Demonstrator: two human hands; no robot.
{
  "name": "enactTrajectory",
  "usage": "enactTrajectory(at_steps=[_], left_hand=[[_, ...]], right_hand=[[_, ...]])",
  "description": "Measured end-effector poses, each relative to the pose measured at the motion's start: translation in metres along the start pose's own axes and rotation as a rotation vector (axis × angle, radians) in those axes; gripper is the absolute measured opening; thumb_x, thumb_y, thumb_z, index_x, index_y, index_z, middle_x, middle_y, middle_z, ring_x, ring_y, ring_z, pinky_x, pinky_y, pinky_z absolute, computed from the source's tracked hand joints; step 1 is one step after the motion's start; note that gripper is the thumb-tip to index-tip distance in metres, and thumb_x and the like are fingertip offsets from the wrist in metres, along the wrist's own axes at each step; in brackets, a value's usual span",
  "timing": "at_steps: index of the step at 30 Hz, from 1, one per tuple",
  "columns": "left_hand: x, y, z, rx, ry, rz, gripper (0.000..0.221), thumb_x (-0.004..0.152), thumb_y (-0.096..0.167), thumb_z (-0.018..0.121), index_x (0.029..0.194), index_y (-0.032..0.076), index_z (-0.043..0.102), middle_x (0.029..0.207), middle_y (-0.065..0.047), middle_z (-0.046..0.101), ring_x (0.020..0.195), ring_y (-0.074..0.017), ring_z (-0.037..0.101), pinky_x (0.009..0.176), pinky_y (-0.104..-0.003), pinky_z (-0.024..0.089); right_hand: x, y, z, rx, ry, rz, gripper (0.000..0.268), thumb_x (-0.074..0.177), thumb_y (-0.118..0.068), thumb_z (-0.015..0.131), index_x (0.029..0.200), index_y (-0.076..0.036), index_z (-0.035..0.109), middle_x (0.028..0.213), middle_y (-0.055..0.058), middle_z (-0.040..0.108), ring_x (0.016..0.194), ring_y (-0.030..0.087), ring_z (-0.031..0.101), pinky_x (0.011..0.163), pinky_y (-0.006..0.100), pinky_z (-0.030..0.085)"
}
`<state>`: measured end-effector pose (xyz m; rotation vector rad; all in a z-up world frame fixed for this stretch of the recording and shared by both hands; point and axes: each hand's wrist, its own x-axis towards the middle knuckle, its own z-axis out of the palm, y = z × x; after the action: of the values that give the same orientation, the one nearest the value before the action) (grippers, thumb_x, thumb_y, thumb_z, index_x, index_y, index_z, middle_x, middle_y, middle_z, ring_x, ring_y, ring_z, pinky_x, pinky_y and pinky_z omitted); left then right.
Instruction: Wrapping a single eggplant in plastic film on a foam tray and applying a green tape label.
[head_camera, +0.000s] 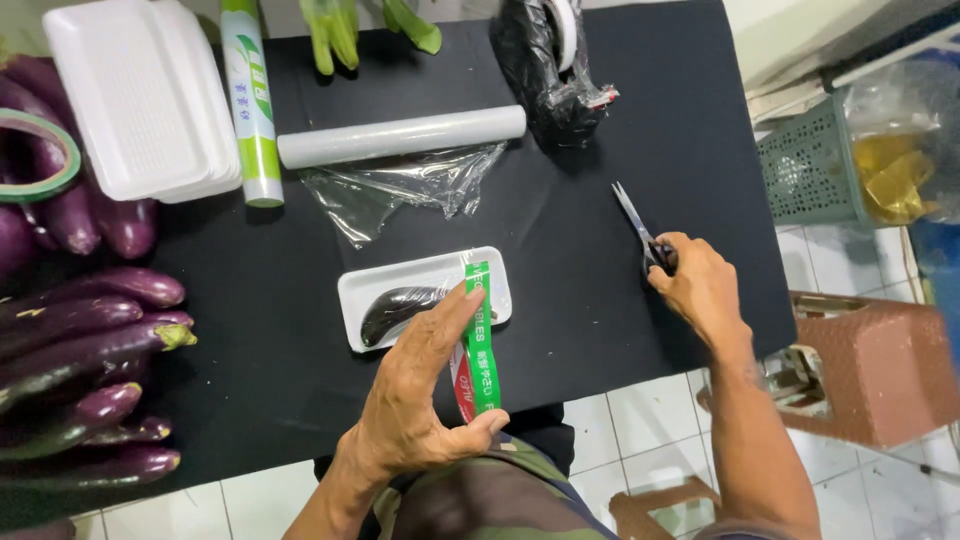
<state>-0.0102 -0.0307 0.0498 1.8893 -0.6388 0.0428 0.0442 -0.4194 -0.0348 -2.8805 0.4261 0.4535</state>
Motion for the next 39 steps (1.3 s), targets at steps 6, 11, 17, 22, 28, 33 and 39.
enactTrajectory(at_steps=[6, 11, 17, 22, 28, 33, 39], left_hand=[[-0.009, -0.001, -0.006, 0.02, 0.032, 0.024, 0.098, 0.074, 0.034, 0.082, 0.155, 0.004, 0.035, 0.157, -0.02, 0.049, 0.146, -0.036, 0.052, 0.12, -0.048, 0.046], [-0.006, 0.003, -0.006, -0.035, -0.005, 0.059, 0.096, 0.079, 0.039, 0.081, 0.155, 0.002, 0.034, 0.158, -0.024, 0.046, 0.15, -0.0364, 0.047, 0.123, -0.046, 0.045], [-0.007, 0.006, -0.008, -0.04, -0.028, 0.068, 0.096, 0.08, 0.044, 0.079, 0.155, 0.003, 0.034, 0.159, -0.026, 0.043, 0.149, -0.0355, 0.048, 0.121, -0.044, 0.047], [-0.006, 0.009, -0.012, -0.029, -0.066, 0.074, 0.094, 0.082, 0.044, 0.076, 0.156, 0.003, 0.033, 0.161, -0.024, 0.04, 0.15, -0.0355, 0.047, 0.12, -0.044, 0.048], [-0.006, 0.007, -0.013, -0.023, -0.11, 0.068, 0.096, 0.082, 0.041, 0.076, 0.158, 0.003, 0.029, 0.163, -0.02, 0.039, 0.153, -0.0352, 0.043, 0.122, -0.045, 0.046], [-0.004, 0.006, -0.013, -0.006, -0.131, 0.058, 0.098, 0.079, 0.039, 0.078, 0.157, 0.003, 0.031, 0.162, -0.02, 0.04, 0.151, -0.0352, 0.045, 0.122, -0.044, 0.045], [-0.003, 0.004, -0.01, -0.007, -0.142, 0.046, 0.1, 0.079, 0.037, 0.081, 0.158, 0.003, 0.028, 0.162, -0.019, 0.041, 0.152, -0.0344, 0.044, 0.122, -0.044, 0.044]], right_hand=[[-0.046, 0.004, -0.027, 1.048, -0.552, -0.138, 0.039, 0.085, 0.002, 0.071, 0.123, 0.001, 0.068, 0.098, 0.021, 0.082, 0.093, 0.029, 0.081, 0.092, 0.042, 0.064], [-0.079, -0.047, -0.063, 0.838, -0.729, -0.557, 0.057, 0.066, -0.026, 0.088, 0.118, -0.009, 0.072, 0.112, 0.006, 0.072, 0.092, 0.018, 0.068, 0.082, 0.031, 0.048], [-0.09, -0.101, -0.119, 0.546, -0.679, -0.876, 0.059, 0.071, -0.055, 0.084, 0.112, -0.016, 0.071, 0.107, -0.001, 0.076, 0.095, 0.015, 0.063, 0.085, 0.031, 0.049], [-0.086, -0.115, -0.131, 0.442, -0.661, -0.929, 0.054, 0.077, -0.058, 0.079, 0.111, -0.016, 0.072, 0.096, -0.001, 0.07, 0.087, 0.015, 0.062, 0.08, 0.031, 0.048], [-0.083, -0.119, -0.134, 0.439, -0.673, -0.977, 0.044, 0.08, -0.045, 0.083, 0.111, -0.016, 0.074, 0.091, -0.001, 0.07, 0.084, 0.015, 0.062, 0.08, 0.03, 0.049], [-0.079, -0.118, -0.135, 0.434, -0.62, -1.012, 0.039, 0.083, -0.042, 0.081, 0.111, -0.016, 0.076, 0.083, -0.002, 0.066, 0.075, 0.013, 0.059, 0.072, 0.029, 0.048], [-0.077, -0.112, -0.132, 0.36, -0.568, -1.005, 0.051, 0.094, -0.059, 0.052, 0.11, -0.017, 0.077, 0.079, -0.002, 0.063, 0.071, 0.013, 0.059, 0.066, 0.028, 0.047]])
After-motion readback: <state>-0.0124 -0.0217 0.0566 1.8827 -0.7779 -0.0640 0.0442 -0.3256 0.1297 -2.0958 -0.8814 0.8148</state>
